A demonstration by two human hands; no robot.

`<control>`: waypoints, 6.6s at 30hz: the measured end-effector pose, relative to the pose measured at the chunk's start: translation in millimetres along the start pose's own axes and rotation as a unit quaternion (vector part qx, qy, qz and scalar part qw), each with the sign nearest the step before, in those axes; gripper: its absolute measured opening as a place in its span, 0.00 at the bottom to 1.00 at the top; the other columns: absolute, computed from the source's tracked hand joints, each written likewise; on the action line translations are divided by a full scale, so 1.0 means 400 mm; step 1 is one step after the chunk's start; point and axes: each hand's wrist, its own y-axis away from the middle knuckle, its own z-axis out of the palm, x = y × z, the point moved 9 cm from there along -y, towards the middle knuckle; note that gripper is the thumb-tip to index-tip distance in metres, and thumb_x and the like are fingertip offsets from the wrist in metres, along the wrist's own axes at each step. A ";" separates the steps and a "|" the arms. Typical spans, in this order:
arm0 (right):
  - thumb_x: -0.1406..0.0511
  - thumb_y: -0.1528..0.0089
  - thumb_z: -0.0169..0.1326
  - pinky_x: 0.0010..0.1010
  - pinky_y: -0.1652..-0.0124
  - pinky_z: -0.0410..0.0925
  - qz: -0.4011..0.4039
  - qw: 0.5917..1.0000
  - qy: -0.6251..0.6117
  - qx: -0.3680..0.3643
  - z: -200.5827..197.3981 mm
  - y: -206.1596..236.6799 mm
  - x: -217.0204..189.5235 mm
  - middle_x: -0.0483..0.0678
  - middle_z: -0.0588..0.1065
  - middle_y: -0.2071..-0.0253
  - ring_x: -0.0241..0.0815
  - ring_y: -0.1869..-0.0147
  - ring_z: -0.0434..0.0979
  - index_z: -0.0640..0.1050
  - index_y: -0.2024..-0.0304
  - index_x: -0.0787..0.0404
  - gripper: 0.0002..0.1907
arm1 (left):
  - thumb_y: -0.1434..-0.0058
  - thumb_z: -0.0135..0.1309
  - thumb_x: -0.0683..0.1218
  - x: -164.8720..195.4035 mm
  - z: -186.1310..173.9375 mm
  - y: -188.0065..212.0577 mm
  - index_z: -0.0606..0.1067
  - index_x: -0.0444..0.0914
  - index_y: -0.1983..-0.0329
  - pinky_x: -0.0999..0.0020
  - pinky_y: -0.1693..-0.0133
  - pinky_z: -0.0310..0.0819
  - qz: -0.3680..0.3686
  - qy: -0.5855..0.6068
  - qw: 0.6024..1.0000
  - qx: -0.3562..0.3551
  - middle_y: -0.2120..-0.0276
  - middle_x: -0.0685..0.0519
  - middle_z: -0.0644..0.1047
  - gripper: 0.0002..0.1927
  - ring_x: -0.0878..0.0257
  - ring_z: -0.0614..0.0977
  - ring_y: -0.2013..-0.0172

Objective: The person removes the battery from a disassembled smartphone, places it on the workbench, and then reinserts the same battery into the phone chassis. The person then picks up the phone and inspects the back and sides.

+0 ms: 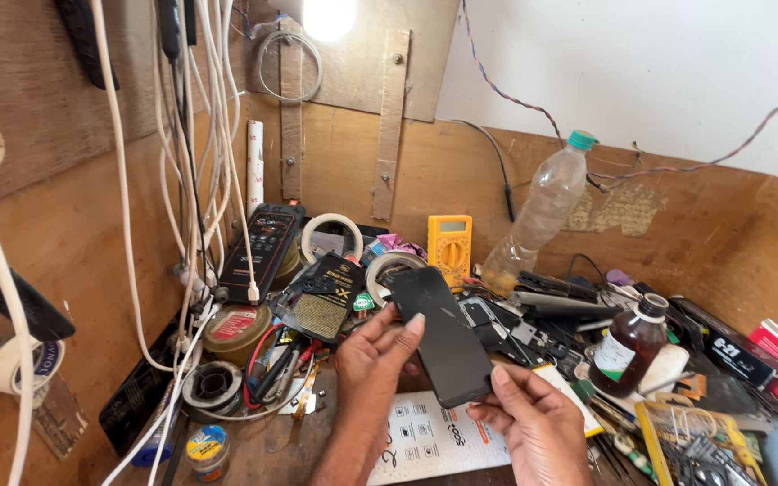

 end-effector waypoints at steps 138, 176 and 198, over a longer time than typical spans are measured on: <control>0.62 0.45 0.66 0.34 0.57 0.73 -0.381 0.790 0.480 -0.021 0.276 0.142 -0.189 0.50 0.82 0.69 0.43 0.58 0.82 0.86 0.63 0.62 0.11 | 0.53 0.68 0.56 0.000 -0.023 -0.126 0.70 0.35 0.45 0.65 0.67 0.81 -0.060 0.094 0.991 0.075 0.62 0.50 0.79 0.37 0.61 0.82 0.66; 0.64 0.44 0.62 0.30 0.69 0.75 -0.212 0.827 0.517 -0.056 0.353 0.029 -0.214 0.50 0.83 0.72 0.39 0.72 0.85 0.87 0.60 0.61 0.12 | 0.46 0.62 0.62 -0.024 -0.036 -0.149 0.67 0.36 0.43 0.71 0.63 0.75 -0.052 -0.010 0.996 0.065 0.63 0.51 0.80 0.36 0.65 0.80 0.64; 0.65 0.46 0.63 0.32 0.67 0.77 -0.219 0.807 0.545 -0.067 0.397 0.058 -0.218 0.52 0.82 0.72 0.43 0.70 0.87 0.85 0.61 0.63 0.12 | 0.41 0.53 0.67 -0.012 -0.042 -0.137 0.69 0.39 0.44 0.72 0.67 0.73 -0.059 -0.003 0.996 0.070 0.67 0.54 0.75 0.33 0.67 0.77 0.67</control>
